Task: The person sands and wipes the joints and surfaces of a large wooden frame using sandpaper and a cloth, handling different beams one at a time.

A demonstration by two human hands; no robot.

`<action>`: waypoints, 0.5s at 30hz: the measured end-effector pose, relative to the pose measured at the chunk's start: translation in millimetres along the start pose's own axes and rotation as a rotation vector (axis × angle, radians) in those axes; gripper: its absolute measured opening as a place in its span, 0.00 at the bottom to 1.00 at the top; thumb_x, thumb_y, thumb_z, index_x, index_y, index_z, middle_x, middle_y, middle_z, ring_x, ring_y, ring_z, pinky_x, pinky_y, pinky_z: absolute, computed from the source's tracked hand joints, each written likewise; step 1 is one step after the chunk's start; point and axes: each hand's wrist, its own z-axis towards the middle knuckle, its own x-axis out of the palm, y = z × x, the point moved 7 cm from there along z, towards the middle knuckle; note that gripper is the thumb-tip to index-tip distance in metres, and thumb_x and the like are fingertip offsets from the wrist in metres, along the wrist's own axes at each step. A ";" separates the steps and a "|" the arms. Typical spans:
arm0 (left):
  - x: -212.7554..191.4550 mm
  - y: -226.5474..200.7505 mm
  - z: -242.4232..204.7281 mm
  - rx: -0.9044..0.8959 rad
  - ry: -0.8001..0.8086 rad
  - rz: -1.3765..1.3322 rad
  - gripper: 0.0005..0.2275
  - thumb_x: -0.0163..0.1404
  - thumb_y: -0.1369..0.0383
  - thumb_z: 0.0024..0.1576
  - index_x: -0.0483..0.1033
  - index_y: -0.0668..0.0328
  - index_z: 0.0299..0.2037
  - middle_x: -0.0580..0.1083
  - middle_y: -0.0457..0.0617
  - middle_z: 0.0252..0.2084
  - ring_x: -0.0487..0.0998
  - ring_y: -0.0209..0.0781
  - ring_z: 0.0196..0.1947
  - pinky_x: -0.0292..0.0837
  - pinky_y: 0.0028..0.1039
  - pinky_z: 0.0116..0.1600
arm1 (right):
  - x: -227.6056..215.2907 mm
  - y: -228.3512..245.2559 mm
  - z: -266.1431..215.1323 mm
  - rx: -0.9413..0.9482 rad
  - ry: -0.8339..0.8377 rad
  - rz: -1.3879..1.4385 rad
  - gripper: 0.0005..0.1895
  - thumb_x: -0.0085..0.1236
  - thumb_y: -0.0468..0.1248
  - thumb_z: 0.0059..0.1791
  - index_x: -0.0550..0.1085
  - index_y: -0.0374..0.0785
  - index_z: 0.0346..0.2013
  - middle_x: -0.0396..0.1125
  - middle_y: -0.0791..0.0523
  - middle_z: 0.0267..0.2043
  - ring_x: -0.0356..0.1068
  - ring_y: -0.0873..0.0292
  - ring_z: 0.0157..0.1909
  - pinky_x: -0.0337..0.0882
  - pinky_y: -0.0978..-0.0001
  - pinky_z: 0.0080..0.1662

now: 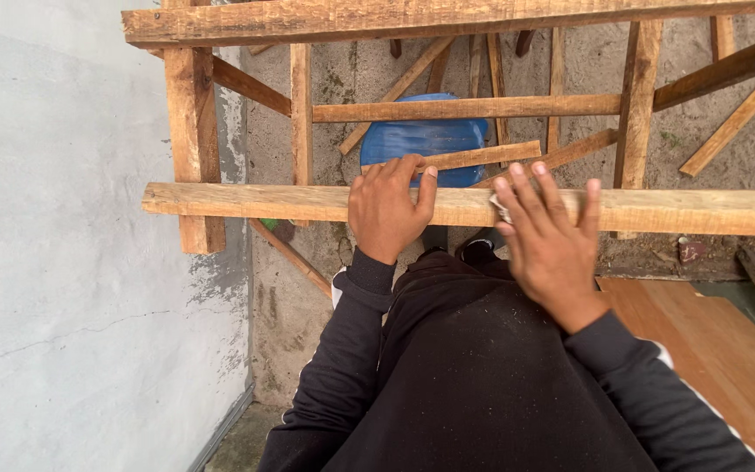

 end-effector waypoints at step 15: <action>-3.6 -3.0 8.7 0.096 0.078 -0.043 0.17 0.45 0.60 0.65 0.82 0.60 0.32 0.74 0.53 0.20 0.72 0.49 0.17 0.62 0.40 0.34 | -33.5 13.2 0.0 0.243 -0.173 0.139 0.23 0.36 0.48 0.63 0.70 0.44 0.67 0.60 0.56 0.75 0.50 0.57 0.79 0.25 0.47 0.77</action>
